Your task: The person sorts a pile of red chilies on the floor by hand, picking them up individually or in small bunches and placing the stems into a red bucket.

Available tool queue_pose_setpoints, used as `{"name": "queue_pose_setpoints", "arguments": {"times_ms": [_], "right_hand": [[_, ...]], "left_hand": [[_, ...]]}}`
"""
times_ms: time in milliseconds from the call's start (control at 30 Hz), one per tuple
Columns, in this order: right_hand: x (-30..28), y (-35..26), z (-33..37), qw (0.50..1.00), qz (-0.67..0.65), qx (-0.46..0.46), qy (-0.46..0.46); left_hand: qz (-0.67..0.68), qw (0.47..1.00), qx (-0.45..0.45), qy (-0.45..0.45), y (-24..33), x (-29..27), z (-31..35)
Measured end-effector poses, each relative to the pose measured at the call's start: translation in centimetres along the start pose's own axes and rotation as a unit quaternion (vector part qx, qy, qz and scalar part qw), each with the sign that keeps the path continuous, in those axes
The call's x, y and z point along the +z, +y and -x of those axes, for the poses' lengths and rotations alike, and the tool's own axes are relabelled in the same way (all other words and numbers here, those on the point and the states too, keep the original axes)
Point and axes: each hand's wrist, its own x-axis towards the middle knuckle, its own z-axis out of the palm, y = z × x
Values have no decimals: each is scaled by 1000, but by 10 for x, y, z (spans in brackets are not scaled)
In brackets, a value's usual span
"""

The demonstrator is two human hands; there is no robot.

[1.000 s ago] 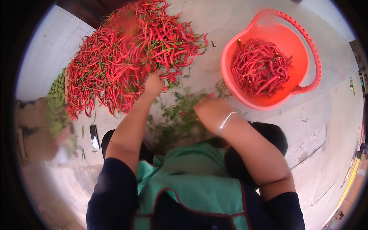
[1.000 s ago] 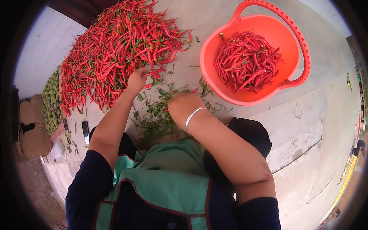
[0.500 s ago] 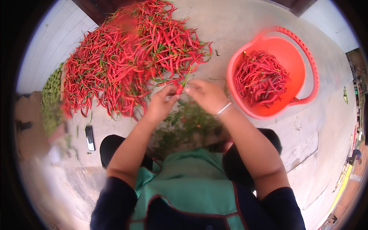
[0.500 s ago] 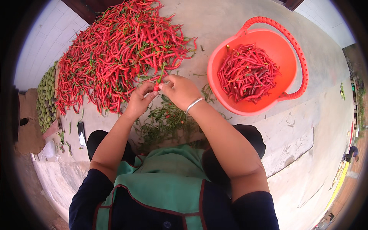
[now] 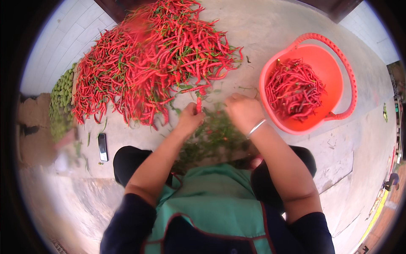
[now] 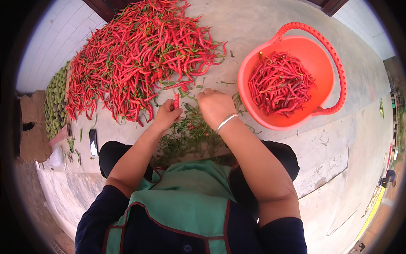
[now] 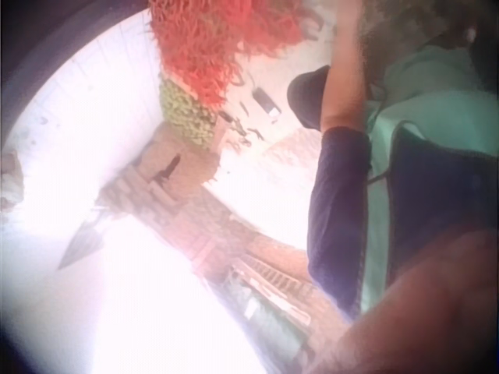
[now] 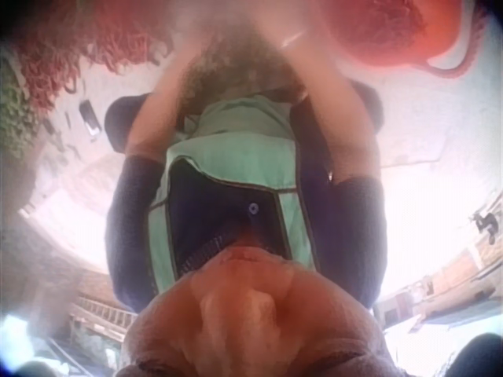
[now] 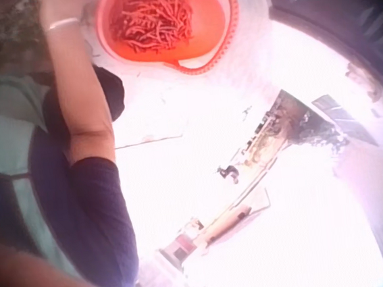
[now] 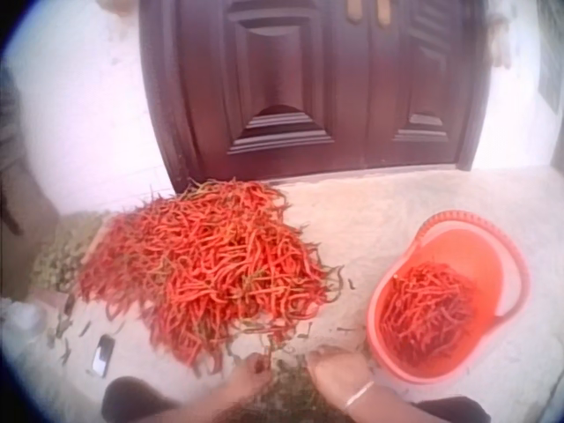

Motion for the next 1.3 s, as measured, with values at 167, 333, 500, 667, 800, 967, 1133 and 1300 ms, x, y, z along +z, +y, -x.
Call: {"name": "queue_pose_setpoints", "arguments": {"times_ms": [167,333,500,667,800,967,1133,1300], "right_hand": [[-6,-11,13,994,-20,13,-111],[-2,-3,16,991,-28,-8,-131],[-10,4,13,992,-46,-10,-120],[-24,3,4,986,-119,15,-116],[-16,-9,-8,963,-258,-14,81],[-25,-34,-15,917,-386,33,-95],[-21,-41,-4,934,-343,70,-67],[-28,-41,6,955,-295,-23,-24]], "left_hand": [[-364,921,78,113,-7,-23,-90],[-519,852,24,71,5,6,-122],[-447,892,55,43,26,-12,-107],[233,972,10,-40,70,-65,-40],[524,827,9,-203,78,-81,14],[586,772,47,-241,67,-69,54],[686,691,32,-227,56,-56,70],[716,668,-10,-202,61,-52,74]]}}
